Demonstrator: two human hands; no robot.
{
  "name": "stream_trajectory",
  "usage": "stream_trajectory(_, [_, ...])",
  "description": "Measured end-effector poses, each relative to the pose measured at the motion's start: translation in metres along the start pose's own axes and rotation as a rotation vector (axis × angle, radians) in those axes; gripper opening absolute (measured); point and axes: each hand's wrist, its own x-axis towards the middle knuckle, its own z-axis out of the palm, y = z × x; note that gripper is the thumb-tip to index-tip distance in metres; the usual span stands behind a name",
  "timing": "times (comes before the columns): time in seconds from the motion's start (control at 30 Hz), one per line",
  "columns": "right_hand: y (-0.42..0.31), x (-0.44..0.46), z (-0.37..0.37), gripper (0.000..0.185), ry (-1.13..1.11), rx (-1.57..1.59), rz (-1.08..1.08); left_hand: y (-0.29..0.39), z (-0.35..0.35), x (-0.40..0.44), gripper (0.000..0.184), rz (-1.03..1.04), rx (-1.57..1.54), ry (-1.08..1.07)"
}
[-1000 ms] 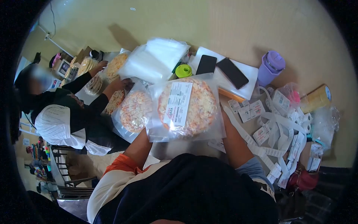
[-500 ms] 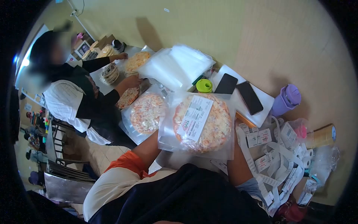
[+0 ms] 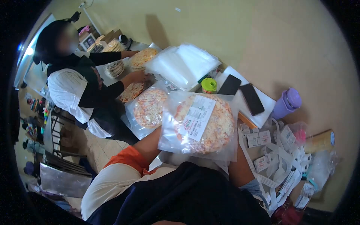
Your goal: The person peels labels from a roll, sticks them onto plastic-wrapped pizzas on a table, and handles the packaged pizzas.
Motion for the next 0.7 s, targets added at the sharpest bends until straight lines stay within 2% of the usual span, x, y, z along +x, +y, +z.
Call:
stream_trajectory(0.3, [0.055,-0.1,0.042,0.066,-0.035,0.114,-0.017,0.008,-0.008,-0.109,0.032,-0.067,0.123,-0.004])
stream_trajectory(0.4, [0.066,-0.133,0.073,0.066,0.032,0.207,-0.045,0.012,-0.009,-0.131,0.032,-0.102,0.184,-0.049])
stream_trajectory(0.5, [0.097,-0.136,0.057,0.067,-0.113,0.33,-0.206,0.019,-0.019,-0.154,0.033,-0.161,0.248,-0.127])
stream_trajectory(0.6, [0.123,-0.142,0.06,0.069,-0.179,0.318,-0.388,0.03,-0.028,-0.158,0.033,-0.253,0.329,-0.233])
stream_trajectory(0.7, [0.153,-0.157,0.091,0.067,-0.042,0.443,-0.568,0.032,-0.03,-0.15,0.033,-0.396,0.403,-0.321])
